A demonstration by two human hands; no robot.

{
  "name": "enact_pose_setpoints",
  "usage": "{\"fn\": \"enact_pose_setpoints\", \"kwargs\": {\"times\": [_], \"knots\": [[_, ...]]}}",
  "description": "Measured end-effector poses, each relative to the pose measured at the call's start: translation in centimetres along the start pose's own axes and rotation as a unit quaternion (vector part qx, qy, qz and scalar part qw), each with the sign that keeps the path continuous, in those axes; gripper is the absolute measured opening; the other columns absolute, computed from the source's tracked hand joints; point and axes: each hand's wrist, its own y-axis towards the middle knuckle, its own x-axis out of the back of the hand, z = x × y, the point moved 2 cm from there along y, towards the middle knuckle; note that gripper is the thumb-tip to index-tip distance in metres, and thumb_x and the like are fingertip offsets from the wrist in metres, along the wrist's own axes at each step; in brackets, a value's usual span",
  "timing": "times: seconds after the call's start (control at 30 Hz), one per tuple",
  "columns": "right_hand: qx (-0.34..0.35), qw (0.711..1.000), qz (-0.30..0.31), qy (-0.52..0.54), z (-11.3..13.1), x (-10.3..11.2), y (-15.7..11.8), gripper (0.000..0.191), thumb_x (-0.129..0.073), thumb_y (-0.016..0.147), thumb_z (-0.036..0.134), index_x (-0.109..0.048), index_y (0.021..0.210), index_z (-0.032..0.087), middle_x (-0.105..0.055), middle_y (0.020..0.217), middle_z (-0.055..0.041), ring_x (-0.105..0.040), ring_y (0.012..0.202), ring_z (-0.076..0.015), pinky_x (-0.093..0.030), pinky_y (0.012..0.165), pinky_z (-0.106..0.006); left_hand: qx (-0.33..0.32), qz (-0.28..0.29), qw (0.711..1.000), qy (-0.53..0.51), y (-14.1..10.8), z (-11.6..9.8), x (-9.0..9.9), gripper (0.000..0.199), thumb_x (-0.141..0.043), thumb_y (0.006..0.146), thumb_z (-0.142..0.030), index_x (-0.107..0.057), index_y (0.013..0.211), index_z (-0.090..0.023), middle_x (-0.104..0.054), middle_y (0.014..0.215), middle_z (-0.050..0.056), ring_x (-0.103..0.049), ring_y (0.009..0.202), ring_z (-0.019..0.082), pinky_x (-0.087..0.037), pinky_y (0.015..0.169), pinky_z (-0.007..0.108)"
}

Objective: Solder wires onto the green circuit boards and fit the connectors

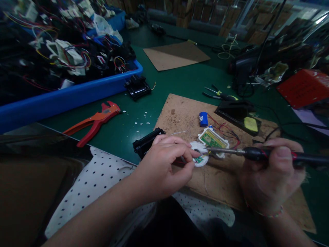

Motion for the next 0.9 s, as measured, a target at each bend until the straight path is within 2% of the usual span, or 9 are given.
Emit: {"fn": "enact_pose_setpoints", "kwargs": {"times": [0.07,0.27,0.37,0.57,0.8,0.9], "knots": [[0.02,0.999,-0.033,0.022,0.05,-0.09,0.12,0.017,-0.064,0.088,0.034,-0.06,0.08,0.02,-0.048,0.064,0.0057,-0.037,0.039,-0.0054,-0.025,0.032,-0.023,0.0,-0.001,1.0,-0.002,-0.03,-0.07,0.01,0.012,-0.065,0.083,-0.012,-0.061,0.078,-0.023,-0.078,0.101,-0.008,-0.065,0.109,0.017,-0.039,0.1,0.04],[0.058,0.996,-0.066,0.03,-0.19,0.49,0.31,0.016,-0.06,0.086,0.025,-0.061,0.071,0.019,-0.05,0.056,0.0051,-0.035,0.035,-0.0067,-0.02,0.029,-0.024,0.0,-0.003,1.0,-0.002,0.02,0.08,-0.06,0.012,-0.065,0.083,-0.012,-0.061,0.079,-0.023,-0.078,0.101,-0.008,-0.065,0.108,0.017,-0.039,0.1,0.04],[0.049,0.997,-0.059,0.03,-0.13,0.66,0.22,0.014,-0.057,0.08,0.021,-0.061,0.067,0.021,-0.05,0.057,0.004,-0.039,0.038,-0.0085,-0.024,0.031,-0.026,-0.002,-0.001,1.0,-0.001,-0.02,0.16,-0.05,0.012,-0.065,0.083,-0.012,-0.06,0.079,-0.023,-0.078,0.102,-0.008,-0.064,0.109,0.017,-0.039,0.1,0.041],[0.056,0.997,-0.055,0.014,-0.01,0.51,-0.24,0.021,-0.061,0.083,0.028,-0.061,0.062,0.023,-0.046,0.055,0.0033,-0.044,0.045,-0.012,-0.034,0.04,-0.029,-0.003,-0.006,1.0,-0.001,0.02,0.02,-0.03,0.013,-0.064,0.083,-0.012,-0.06,0.078,-0.022,-0.078,0.101,-0.009,-0.065,0.106,0.016,-0.04,0.098,0.04],[0.046,0.996,-0.067,-0.029,-0.41,0.69,-0.62,0.022,-0.07,0.079,0.029,-0.063,0.06,0.022,-0.052,0.055,0.0031,-0.047,0.049,-0.0112,-0.036,0.045,-0.028,-0.001,-0.004,1.0,0.002,0.0,0.09,-0.11,0.014,-0.065,0.082,-0.011,-0.059,0.077,-0.023,-0.078,0.101,-0.01,-0.065,0.107,0.016,-0.04,0.098,0.04],[0.055,0.997,-0.051,-0.029,-0.58,0.61,-0.6,0.022,-0.069,0.08,0.029,-0.063,0.06,0.021,-0.055,0.054,0.0042,-0.049,0.048,-0.0105,-0.037,0.045,-0.027,0.001,-0.003,1.0,0.002,-0.05,0.09,-0.04,0.013,-0.065,0.083,-0.012,-0.06,0.077,-0.023,-0.078,0.101,-0.009,-0.065,0.107,0.016,-0.039,0.099,0.04]]}}
